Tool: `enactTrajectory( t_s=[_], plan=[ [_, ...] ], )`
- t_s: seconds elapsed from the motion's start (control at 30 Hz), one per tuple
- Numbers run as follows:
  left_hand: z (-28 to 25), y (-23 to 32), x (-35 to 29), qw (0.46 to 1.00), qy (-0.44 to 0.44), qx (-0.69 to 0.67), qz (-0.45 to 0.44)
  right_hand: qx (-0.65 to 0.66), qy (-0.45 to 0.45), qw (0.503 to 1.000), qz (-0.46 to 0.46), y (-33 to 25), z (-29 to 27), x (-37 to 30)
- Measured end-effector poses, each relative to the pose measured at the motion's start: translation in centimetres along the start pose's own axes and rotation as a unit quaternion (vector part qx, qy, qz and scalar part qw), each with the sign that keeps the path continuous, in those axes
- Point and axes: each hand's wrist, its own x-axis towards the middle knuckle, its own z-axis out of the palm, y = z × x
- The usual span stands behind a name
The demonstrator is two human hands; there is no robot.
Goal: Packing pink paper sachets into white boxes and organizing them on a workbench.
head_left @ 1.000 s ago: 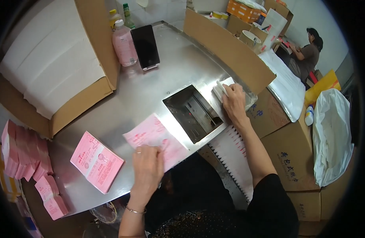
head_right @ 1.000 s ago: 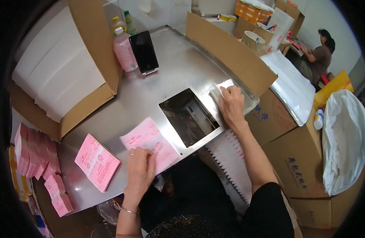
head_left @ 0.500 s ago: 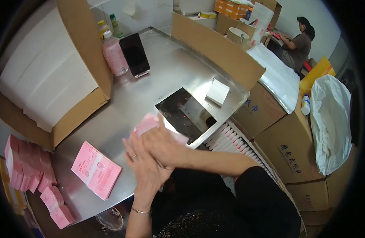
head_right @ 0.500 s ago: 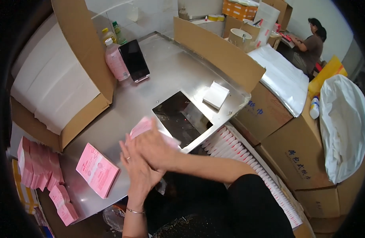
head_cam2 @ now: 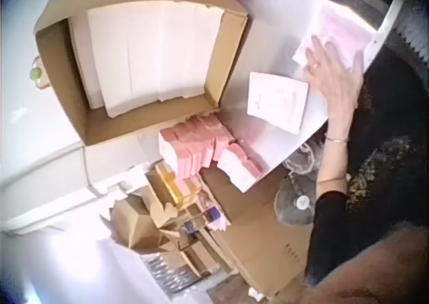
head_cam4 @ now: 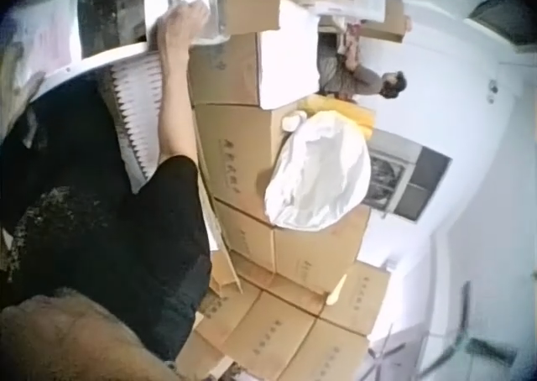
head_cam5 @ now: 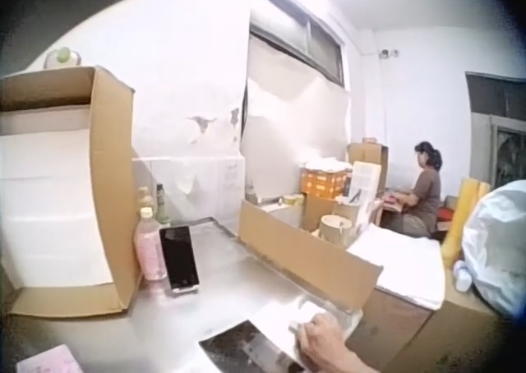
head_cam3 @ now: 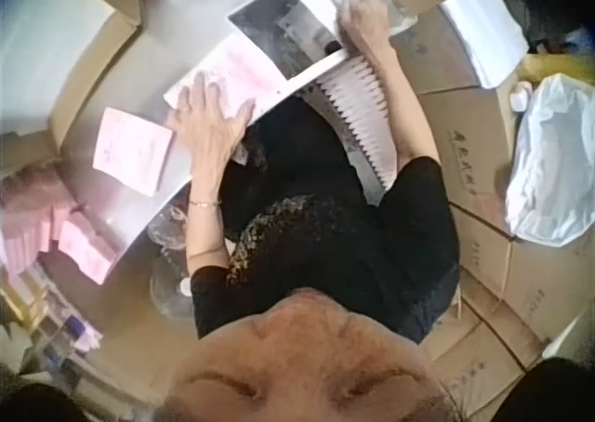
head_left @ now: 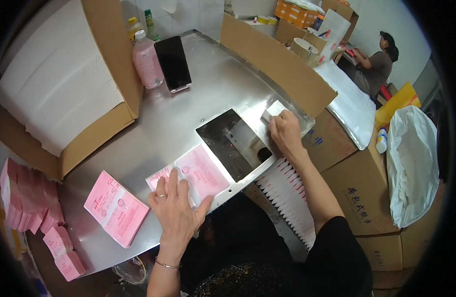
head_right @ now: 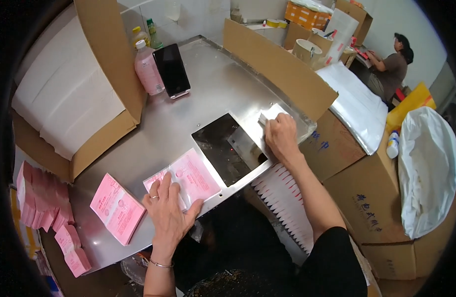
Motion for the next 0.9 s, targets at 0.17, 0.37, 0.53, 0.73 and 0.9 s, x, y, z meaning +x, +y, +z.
enactTrajectory(
  t_s=[0.17,0.37,0.53,0.73,0.9],
  plan=[
    [-1.4,0.3,0.3,0.995,-0.103,-0.001,-0.010,0.010,-0.012,1.000,0.025,0.1,0.0,0.0],
    [0.1,-0.2,0.0,0.998,-0.041,-0.037,0.022,-0.020,-0.043,0.999,-0.013,0.1,-0.2,-0.3],
    [0.0,0.1,0.2,0.997,-0.046,-0.056,0.009,-0.067,-0.058,0.995,-0.046,0.1,-0.3,-0.2],
    [0.3,-0.2,0.0,0.998,-0.018,-0.055,0.021,0.018,-0.020,1.000,0.006,0.6,0.0,0.0],
    [0.5,-0.2,-0.3,0.998,-0.010,-0.053,0.018,0.052,-0.011,0.998,0.035,0.6,-0.3,0.2]
  ],
)
